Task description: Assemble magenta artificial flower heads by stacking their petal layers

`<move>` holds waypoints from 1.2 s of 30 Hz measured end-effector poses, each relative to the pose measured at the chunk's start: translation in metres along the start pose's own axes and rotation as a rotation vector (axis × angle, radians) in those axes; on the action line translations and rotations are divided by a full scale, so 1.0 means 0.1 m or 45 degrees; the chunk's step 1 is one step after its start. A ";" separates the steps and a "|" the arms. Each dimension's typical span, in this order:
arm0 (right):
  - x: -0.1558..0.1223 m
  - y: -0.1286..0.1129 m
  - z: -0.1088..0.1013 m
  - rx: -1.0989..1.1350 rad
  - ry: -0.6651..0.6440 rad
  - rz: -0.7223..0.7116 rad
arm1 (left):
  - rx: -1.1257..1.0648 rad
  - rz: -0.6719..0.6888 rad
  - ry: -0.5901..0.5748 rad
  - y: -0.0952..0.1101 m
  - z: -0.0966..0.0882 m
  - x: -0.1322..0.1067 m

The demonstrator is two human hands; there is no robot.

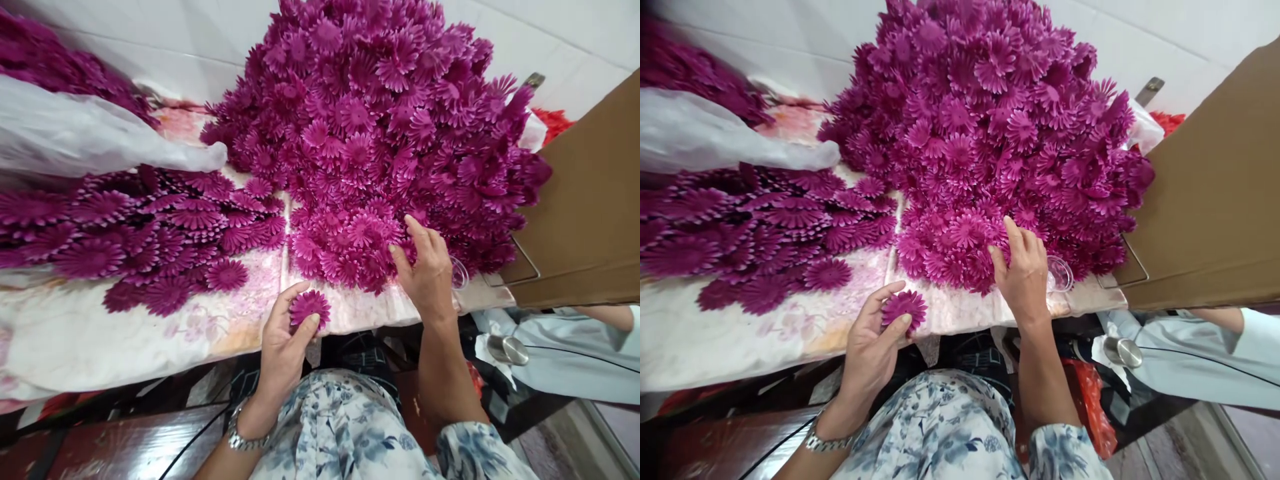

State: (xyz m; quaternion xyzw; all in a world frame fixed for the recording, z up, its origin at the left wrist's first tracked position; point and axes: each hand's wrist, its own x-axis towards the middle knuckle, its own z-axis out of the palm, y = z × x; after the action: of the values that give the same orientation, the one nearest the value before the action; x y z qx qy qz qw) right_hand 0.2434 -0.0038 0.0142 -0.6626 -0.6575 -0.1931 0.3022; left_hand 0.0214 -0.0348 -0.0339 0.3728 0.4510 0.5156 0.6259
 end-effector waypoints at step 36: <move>0.34 0.00 0.30 0.211 -0.065 0.071 | -0.229 -0.261 0.011 0.05 0.12 0.04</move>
State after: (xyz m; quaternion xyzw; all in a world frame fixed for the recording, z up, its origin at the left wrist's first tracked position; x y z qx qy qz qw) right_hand 0.2413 0.0414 0.0146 -0.6580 -0.6601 -0.1125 0.3445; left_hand 0.0318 -0.0296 -0.0262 0.2649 0.4413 0.4891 0.7042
